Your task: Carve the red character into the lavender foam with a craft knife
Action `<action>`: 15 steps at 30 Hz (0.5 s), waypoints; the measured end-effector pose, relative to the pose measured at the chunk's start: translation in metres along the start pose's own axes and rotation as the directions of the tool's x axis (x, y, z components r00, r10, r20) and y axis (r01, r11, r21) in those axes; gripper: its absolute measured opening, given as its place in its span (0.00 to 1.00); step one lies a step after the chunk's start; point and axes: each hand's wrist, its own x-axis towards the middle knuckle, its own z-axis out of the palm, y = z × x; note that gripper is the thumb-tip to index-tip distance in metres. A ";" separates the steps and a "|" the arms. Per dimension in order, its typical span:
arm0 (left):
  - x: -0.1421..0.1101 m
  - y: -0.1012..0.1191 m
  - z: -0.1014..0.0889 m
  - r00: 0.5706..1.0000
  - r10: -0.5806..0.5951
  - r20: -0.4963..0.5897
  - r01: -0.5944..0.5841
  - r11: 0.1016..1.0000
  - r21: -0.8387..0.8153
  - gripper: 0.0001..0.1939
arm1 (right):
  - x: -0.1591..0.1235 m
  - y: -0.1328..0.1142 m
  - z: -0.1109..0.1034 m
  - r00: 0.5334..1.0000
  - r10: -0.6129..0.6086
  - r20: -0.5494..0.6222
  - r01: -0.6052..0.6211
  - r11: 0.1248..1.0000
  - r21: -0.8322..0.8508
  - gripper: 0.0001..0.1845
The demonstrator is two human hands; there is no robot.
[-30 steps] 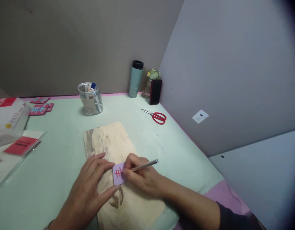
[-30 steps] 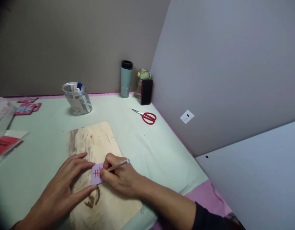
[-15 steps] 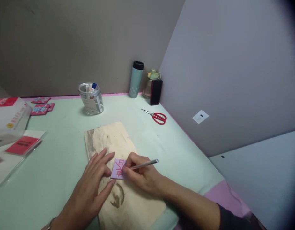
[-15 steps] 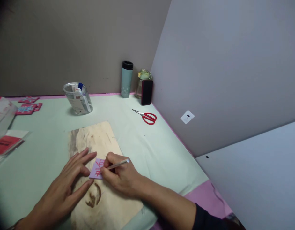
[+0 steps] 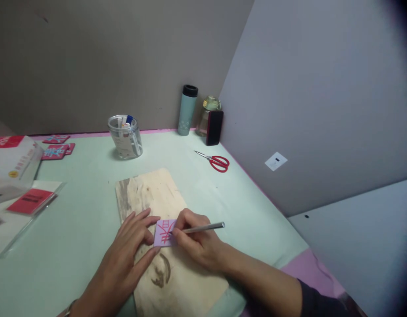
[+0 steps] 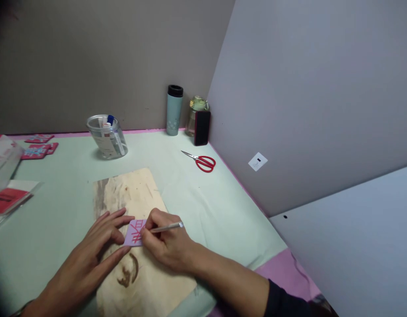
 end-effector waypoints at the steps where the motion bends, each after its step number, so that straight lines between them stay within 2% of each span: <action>1: 0.000 0.000 0.000 1.000 0.001 0.000 -0.001 1.000 0.000 0.05 | 0.000 0.000 0.000 1.000 0.003 0.006 -0.003 1.000 0.001 0.10; 15: 0.000 0.001 0.002 0.999 -0.027 -0.030 0.027 1.000 -0.013 0.07 | 0.001 0.000 0.000 0.997 0.042 0.061 -0.042 0.999 -0.007 0.10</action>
